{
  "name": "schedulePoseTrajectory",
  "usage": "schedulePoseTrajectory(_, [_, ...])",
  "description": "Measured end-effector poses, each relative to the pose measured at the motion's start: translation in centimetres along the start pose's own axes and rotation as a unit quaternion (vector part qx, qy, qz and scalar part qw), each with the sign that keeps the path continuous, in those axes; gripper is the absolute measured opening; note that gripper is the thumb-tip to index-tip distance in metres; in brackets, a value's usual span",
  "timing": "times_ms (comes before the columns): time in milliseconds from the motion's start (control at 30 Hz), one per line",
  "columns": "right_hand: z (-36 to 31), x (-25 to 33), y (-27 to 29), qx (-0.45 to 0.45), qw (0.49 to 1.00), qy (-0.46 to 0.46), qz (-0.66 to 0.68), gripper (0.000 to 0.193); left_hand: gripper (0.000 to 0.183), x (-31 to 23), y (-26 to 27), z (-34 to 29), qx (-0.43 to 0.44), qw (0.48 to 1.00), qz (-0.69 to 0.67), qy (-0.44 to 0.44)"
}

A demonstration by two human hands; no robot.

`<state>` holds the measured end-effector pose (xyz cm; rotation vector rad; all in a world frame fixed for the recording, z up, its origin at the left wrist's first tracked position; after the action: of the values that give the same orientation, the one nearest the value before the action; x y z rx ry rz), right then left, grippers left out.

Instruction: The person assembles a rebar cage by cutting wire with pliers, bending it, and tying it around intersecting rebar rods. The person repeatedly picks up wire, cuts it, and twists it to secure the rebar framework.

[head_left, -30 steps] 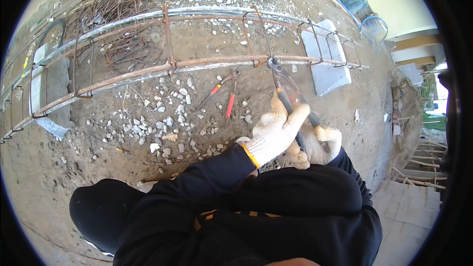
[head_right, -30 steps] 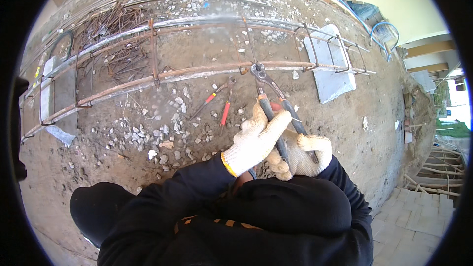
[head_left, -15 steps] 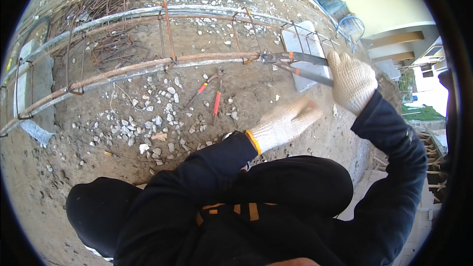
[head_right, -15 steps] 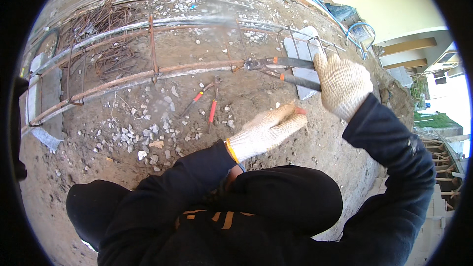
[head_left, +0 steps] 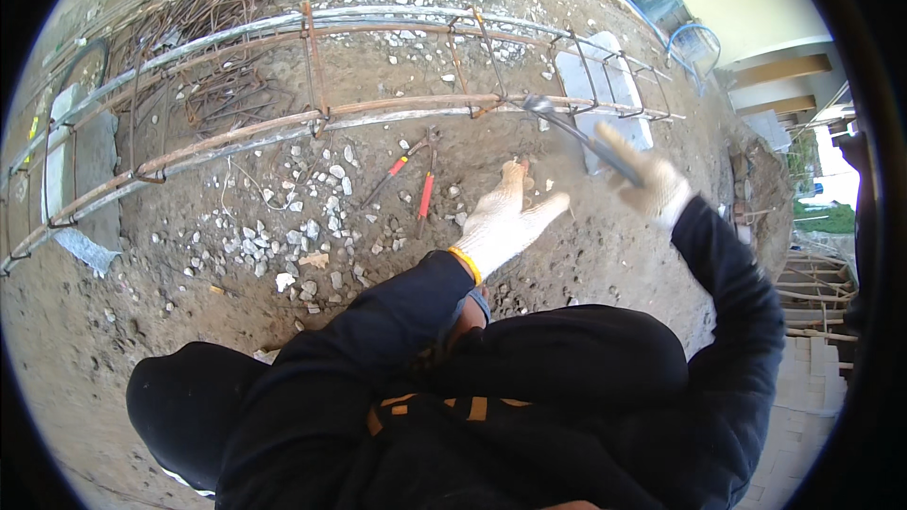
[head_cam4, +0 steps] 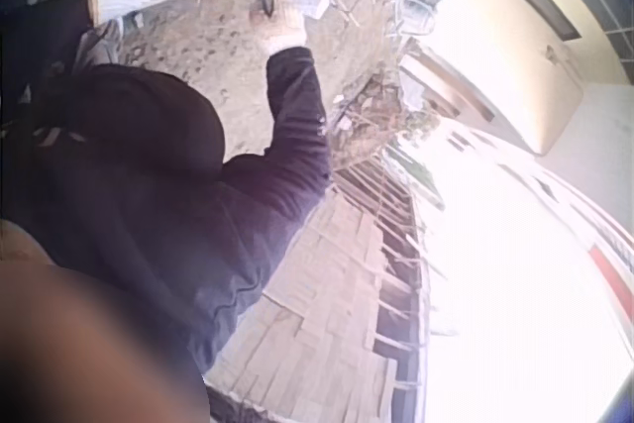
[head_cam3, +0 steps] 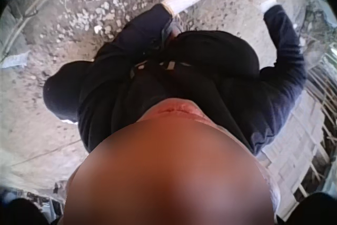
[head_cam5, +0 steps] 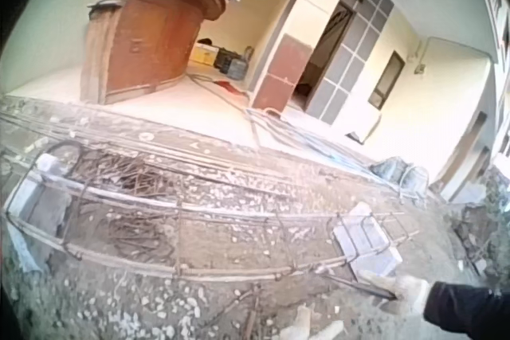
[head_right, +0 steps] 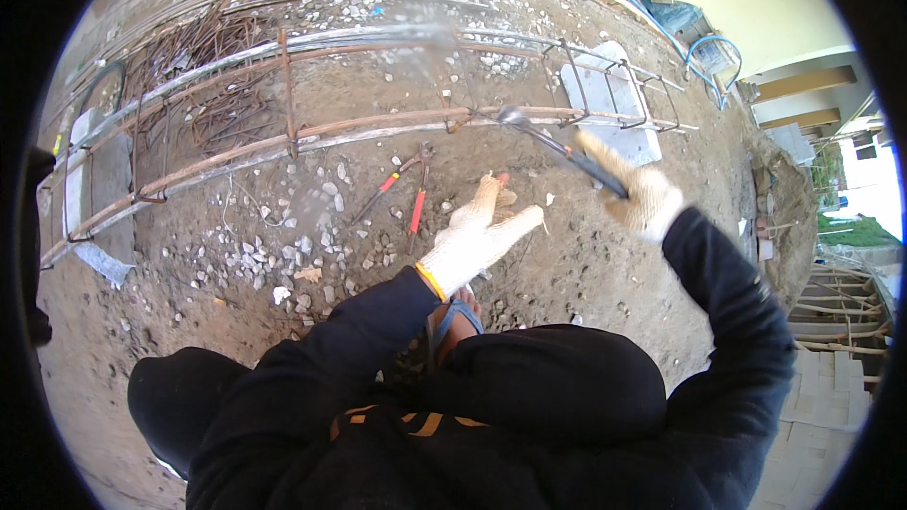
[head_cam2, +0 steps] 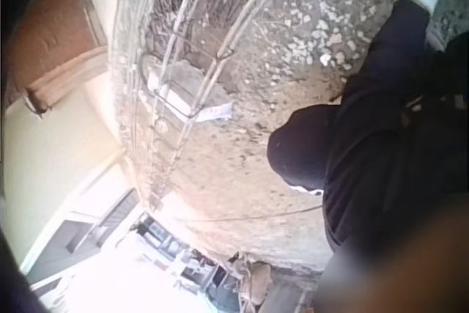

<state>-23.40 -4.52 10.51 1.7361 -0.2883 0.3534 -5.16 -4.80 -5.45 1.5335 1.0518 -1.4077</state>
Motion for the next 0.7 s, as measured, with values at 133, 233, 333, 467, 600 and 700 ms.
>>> schedulePoseTrajectory(133, [-5.9, -3.7, -9.9, -0.109, 0.935, -0.218, 0.256, 0.06, 0.065, 1.9, 0.0, -0.8, -0.037, 0.999, -0.028, 0.003])
schedulePoseTrajectory(233, [-7.9, -1.5, -16.3, -0.219, 0.905, -0.152, 0.332, 0.036, 0.037, 0.4, 2.3, -1.6, -0.173, 0.979, -0.035, -0.098])
schedulePoseTrajectory(333, [-9.1, -0.7, -19.8, -0.235, 0.907, -0.224, 0.267, 0.014, 0.029, -3.3, 5.8, -1.9, -0.278, 0.929, 0.032, -0.242])
schedulePoseTrajectory(467, [-8.0, -0.3, -20.7, -0.189, 0.893, -0.215, 0.349, 0.011, 0.055, -9.8, 9.0, -0.4, -0.337, 0.798, 0.265, -0.423])
schedulePoseTrajectory(600, [-6.9, -1.3, -22.6, -0.087, 0.875, -0.293, 0.375, 0.013, 0.095, -12.2, 8.5, 4.6, -0.198, 0.787, 0.447, -0.375])
schedulePoseTrajectory(700, [-5.9, -0.8, -23.3, -0.123, 0.875, -0.23, 0.408, 0.01, 0.1, -12.5, 7.1, 7.1, -0.171, 0.819, 0.445, -0.32])
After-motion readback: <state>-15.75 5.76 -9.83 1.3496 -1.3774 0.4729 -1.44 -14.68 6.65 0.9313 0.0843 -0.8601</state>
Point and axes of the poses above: each hand's wrist, its own z-axis towards the middle knuckle, its own y-axis out of the back of the hand, x = y × z, the point moved 6 cm from there along z, towards the middle knuckle, and after that the axes turned 8 degrees about -x, right-handed, at the moved point
